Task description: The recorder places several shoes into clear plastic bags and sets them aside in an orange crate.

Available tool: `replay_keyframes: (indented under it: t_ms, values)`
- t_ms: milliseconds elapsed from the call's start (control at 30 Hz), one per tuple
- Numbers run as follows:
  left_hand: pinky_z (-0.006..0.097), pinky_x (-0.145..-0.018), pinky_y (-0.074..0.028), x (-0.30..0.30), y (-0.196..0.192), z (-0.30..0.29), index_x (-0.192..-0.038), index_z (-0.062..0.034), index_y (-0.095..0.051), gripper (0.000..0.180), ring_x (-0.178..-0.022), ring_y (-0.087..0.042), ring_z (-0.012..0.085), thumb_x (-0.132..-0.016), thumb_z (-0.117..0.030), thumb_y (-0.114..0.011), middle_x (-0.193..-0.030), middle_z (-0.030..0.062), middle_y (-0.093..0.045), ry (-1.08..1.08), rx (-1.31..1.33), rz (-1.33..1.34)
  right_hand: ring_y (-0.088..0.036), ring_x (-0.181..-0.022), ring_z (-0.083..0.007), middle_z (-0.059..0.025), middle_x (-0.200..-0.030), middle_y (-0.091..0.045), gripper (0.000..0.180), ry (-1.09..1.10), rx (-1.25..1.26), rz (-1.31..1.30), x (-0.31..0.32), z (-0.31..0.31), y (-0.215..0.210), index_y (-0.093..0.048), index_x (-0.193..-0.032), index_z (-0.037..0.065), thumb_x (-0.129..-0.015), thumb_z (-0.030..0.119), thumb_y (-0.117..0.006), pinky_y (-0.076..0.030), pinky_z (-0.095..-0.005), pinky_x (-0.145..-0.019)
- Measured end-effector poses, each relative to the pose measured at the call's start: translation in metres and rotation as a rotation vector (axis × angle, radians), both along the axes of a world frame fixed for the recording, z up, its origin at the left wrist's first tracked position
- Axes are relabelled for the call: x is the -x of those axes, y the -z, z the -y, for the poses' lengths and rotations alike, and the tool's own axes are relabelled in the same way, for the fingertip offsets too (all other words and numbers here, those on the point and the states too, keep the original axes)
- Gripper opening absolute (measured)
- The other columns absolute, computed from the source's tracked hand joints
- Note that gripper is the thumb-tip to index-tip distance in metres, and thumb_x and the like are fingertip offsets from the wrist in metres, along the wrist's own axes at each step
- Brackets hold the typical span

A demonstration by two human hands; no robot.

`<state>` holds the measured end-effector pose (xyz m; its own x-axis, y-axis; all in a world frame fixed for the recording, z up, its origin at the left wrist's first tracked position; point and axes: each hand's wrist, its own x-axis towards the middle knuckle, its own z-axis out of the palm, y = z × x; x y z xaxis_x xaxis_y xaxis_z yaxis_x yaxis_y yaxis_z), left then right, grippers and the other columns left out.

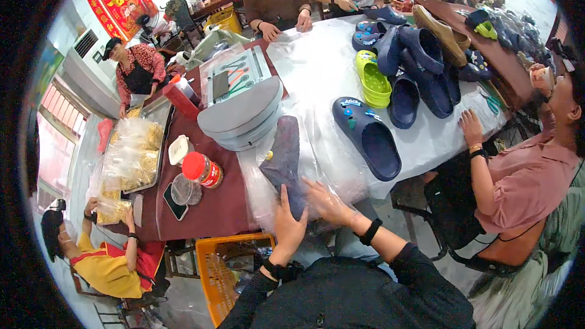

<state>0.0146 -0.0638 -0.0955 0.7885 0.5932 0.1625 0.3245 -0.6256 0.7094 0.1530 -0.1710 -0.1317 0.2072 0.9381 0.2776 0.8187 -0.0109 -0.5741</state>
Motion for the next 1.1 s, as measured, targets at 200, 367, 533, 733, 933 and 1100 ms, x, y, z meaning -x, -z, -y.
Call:
replay_keyframes:
  t_ms: [200, 367, 533, 733, 933, 1100]
  values:
    - [0.046, -0.091, -0.042, 0.006, -0.009, 0.005, -0.146, -0.0101, -0.012, 0.088, -0.112, -0.046, 0.0483, -0.078, -0.025, -0.067, -0.132, 0.0342, -0.036, -0.007, -0.113, -0.073, -0.023, -0.137, -0.0305, -0.0158, -0.149, -0.022, 0.052, 0.310, -0.299, -0.560, 0.008, -0.061, -0.045, -0.027, -0.140, 0.003, -0.093, 0.012, -0.045, -0.022, -0.0377, -0.110]
    - [0.047, -0.082, -0.048, 0.010, -0.015, 0.003, -0.145, -0.0113, -0.017, 0.077, -0.105, -0.050, 0.0524, -0.083, -0.027, -0.060, -0.131, 0.0376, -0.035, -0.051, -0.153, -0.163, -0.016, -0.139, -0.0262, -0.0159, -0.150, -0.018, 0.053, 0.362, -0.383, -0.831, -0.015, -0.080, -0.041, -0.018, -0.144, 0.002, -0.099, 0.028, -0.032, -0.015, -0.0340, -0.112]
    - [0.047, -0.068, -0.052, 0.008, -0.009, 0.004, -0.144, -0.0139, -0.025, 0.064, -0.092, -0.057, 0.0509, -0.087, -0.024, -0.053, -0.129, 0.0407, -0.035, -0.142, -0.294, 0.021, -0.009, -0.140, -0.0259, -0.0148, -0.152, -0.008, 0.063, 0.409, -1.049, -1.021, -0.019, -0.107, -0.011, -0.006, -0.146, 0.005, -0.098, 0.032, -0.037, -0.015, -0.0347, -0.112]
    - [0.047, -0.070, -0.050, 0.009, -0.008, -0.002, -0.142, -0.0164, -0.029, 0.058, -0.094, -0.055, 0.0506, -0.089, -0.021, -0.050, -0.128, 0.0381, -0.036, -0.161, -0.283, -0.032, -0.017, -0.138, -0.0292, -0.0063, -0.154, -0.003, 0.068, 0.457, -0.633, -1.127, -0.050, -0.086, -0.016, -0.001, -0.148, 0.022, -0.094, 0.057, -0.026, -0.013, -0.0504, -0.110]
    - [0.043, -0.061, -0.053, -0.001, 0.003, -0.001, -0.141, -0.0190, -0.035, 0.056, -0.084, -0.061, 0.0437, -0.088, -0.021, -0.051, -0.128, 0.0336, -0.039, -0.197, -0.412, -0.050, -0.021, -0.137, -0.0317, -0.0091, -0.153, -0.007, 0.065, 0.325, -0.705, -1.393, -0.038, -0.070, -0.015, 0.002, -0.148, 0.024, -0.095, 0.055, -0.021, -0.010, -0.0563, -0.107]
    - [0.043, -0.061, -0.053, -0.008, 0.007, -0.002, -0.141, -0.0204, -0.034, 0.056, -0.083, -0.062, 0.0442, -0.088, -0.022, -0.051, -0.130, 0.0345, -0.037, -0.183, -0.385, -0.134, -0.033, -0.129, -0.0291, -0.0165, -0.147, -0.021, 0.057, 0.485, -0.284, -0.876, 0.000, 0.002, 0.023, -0.008, -0.144, 0.012, -0.097, 0.032, -0.034, -0.025, -0.0446, -0.103]
